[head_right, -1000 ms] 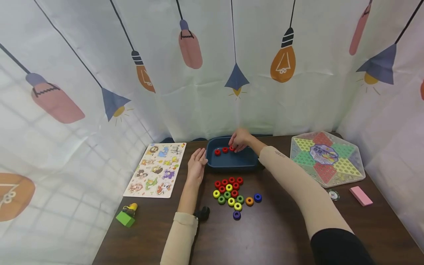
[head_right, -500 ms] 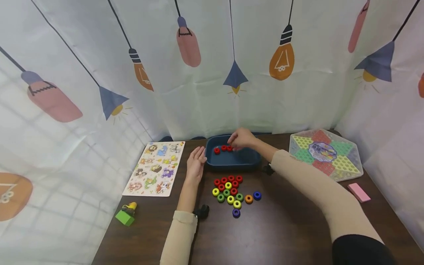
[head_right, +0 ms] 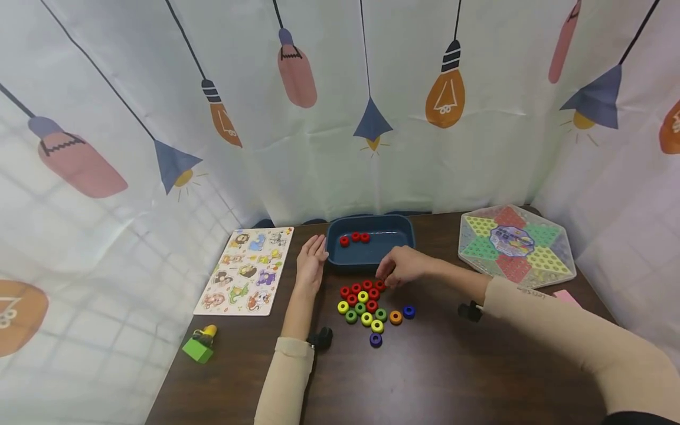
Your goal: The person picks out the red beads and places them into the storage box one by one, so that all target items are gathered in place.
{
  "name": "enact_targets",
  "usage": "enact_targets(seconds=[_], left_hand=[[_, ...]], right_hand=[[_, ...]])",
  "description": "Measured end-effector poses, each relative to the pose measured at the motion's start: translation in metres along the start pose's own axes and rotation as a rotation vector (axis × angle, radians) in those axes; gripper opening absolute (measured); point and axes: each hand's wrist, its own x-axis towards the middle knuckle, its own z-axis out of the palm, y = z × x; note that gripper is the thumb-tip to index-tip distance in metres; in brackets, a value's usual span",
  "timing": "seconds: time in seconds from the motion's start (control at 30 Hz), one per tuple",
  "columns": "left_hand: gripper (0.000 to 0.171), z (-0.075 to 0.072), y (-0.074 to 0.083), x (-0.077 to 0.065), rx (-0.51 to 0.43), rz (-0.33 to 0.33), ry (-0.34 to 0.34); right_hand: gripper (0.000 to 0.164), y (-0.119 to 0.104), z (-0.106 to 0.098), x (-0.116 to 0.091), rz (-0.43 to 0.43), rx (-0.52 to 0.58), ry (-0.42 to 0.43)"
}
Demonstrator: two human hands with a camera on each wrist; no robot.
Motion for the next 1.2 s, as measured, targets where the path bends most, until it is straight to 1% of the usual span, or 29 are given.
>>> enact_targets(seconds=[0.07,0.1,0.13,0.27,0.3,0.37,0.43,0.53,0.6,0.67,0.77,0.83,0.97,1.0,1.1,1.2], left_hand=[[0.067,-0.001,0.0,0.0,-0.003,-0.002,0.0],[0.068,-0.001,0.0,0.0,-0.003,-0.003,0.0],[0.068,-0.001,0.0,-0.001,-0.007,-0.004,0.001],[0.068,0.001,0.001,-0.002,-0.008,-0.006,0.01],[0.068,0.001,0.001,-0.003,-0.009,-0.004,0.012],[0.067,0.002,0.002,-0.003,-0.005,-0.004,0.013],[0.068,0.002,0.002,-0.003,0.0,-0.005,0.013],[0.068,0.001,0.002,-0.003,0.005,-0.009,0.017],[0.068,0.001,0.002,-0.003,0.004,-0.01,0.018],[0.067,0.0,0.002,-0.003,0.002,-0.011,0.017],[0.067,0.0,0.001,-0.003,-0.006,-0.012,0.015],[0.068,0.001,0.001,-0.003,-0.009,-0.01,0.015],[0.068,0.001,0.002,-0.003,-0.008,-0.006,0.011],[0.068,0.001,0.001,-0.003,-0.008,-0.006,0.012],[0.068,0.0,0.001,-0.003,-0.009,-0.003,0.013],[0.067,0.0,0.0,-0.002,-0.013,-0.002,0.015]], right_hand=[[0.032,0.008,0.012,0.002,-0.009,-0.151,0.063],[0.034,0.012,0.017,0.003,-0.022,-0.205,0.088],[0.035,0.016,0.022,0.005,-0.028,-0.232,0.104],[0.033,0.027,0.036,0.013,-0.087,-0.235,0.157],[0.031,0.028,0.038,0.014,-0.094,-0.224,0.169],[0.025,0.029,0.041,0.014,-0.079,-0.154,0.171],[0.021,0.029,0.042,0.014,-0.037,-0.063,0.163],[0.018,0.027,0.04,0.012,0.032,0.105,0.12],[0.019,0.023,0.034,0.009,0.056,0.186,0.077],[0.022,0.016,0.023,0.007,0.055,0.245,0.015],[0.026,0.001,-0.003,0.008,0.056,0.32,-0.064],[0.027,-0.008,-0.023,0.014,0.044,0.35,-0.087],[0.031,-0.016,-0.061,0.035,0.058,0.381,-0.072],[0.032,-0.017,-0.068,0.042,0.066,0.372,-0.061],[0.036,-0.015,-0.081,0.063,0.109,0.359,-0.036],[0.038,-0.006,-0.085,0.082,0.152,0.341,-0.02]])
